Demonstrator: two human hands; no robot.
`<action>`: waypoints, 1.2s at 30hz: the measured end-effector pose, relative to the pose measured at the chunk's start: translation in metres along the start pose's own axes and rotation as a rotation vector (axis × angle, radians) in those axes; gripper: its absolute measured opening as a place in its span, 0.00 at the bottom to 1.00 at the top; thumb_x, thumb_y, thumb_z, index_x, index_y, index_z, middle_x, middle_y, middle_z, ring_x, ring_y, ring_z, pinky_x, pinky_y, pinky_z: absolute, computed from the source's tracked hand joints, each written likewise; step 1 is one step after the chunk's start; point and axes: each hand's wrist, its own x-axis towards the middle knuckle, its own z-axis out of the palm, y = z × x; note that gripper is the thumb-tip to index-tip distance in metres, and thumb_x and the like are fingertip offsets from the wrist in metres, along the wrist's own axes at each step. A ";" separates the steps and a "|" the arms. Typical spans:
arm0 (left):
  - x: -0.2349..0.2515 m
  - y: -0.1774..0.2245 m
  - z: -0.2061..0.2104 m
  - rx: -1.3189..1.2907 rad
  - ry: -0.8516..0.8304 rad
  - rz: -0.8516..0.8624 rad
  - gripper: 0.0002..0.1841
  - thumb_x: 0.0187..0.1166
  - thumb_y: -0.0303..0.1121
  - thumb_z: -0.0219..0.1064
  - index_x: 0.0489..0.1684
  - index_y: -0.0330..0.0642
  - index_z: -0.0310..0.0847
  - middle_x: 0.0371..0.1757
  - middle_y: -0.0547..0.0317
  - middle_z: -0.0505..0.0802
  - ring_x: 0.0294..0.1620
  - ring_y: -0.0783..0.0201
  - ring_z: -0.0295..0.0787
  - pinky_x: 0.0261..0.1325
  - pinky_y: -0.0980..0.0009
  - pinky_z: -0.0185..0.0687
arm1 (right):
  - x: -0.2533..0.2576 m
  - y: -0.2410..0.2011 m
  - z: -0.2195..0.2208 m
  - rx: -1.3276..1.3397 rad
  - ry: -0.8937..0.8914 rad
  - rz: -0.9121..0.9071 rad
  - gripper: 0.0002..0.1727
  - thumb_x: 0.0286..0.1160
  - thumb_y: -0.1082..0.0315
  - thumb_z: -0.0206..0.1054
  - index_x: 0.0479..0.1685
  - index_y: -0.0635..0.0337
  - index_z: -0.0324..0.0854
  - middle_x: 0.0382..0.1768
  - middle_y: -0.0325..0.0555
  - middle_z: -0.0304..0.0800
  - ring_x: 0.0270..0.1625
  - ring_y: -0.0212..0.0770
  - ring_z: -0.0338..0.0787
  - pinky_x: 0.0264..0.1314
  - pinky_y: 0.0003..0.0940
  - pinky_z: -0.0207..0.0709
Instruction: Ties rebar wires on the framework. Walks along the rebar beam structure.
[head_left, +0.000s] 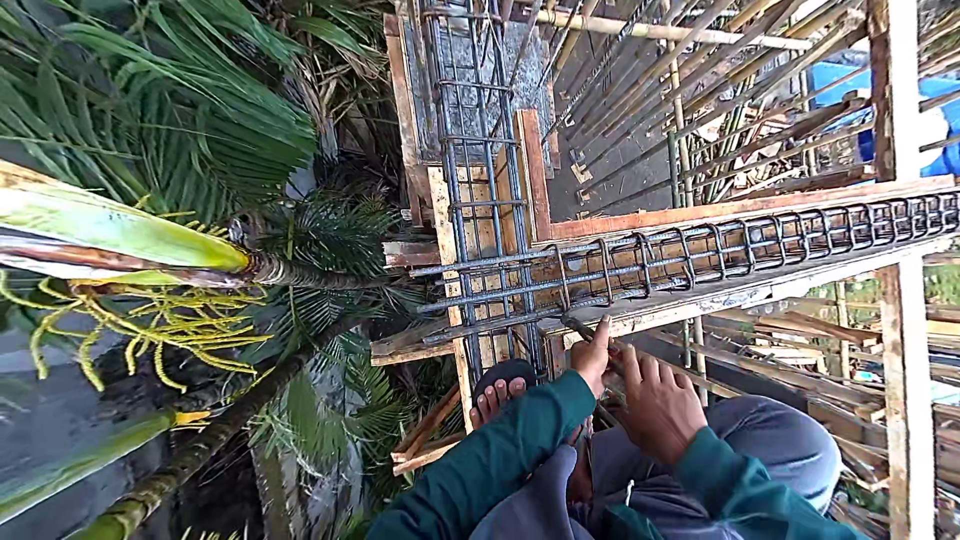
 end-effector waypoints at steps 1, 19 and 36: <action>-0.001 0.002 0.004 -0.028 0.022 -0.027 0.31 0.86 0.60 0.61 0.52 0.32 0.79 0.39 0.45 0.87 0.37 0.54 0.86 0.42 0.56 0.86 | 0.000 -0.001 0.012 -0.153 0.181 -0.038 0.40 0.69 0.74 0.72 0.86 0.71 0.64 0.61 0.71 0.85 0.60 0.71 0.89 0.51 0.65 0.83; -0.004 -0.007 -0.013 0.028 -0.127 0.058 0.25 0.93 0.51 0.55 0.55 0.31 0.78 0.38 0.50 0.94 0.36 0.60 0.94 0.43 0.65 0.91 | 0.026 0.033 0.005 0.631 -0.417 0.117 0.29 0.79 0.54 0.71 0.73 0.63 0.74 0.49 0.58 0.89 0.47 0.55 0.91 0.54 0.57 0.84; 0.025 -0.019 -0.045 0.278 0.050 0.352 0.33 0.96 0.55 0.39 0.90 0.41 0.62 0.85 0.37 0.72 0.80 0.42 0.74 0.74 0.41 0.74 | 0.039 0.032 0.012 1.038 -0.490 0.141 0.40 0.59 0.70 0.82 0.74 0.59 0.66 0.36 0.51 0.84 0.25 0.43 0.86 0.26 0.39 0.84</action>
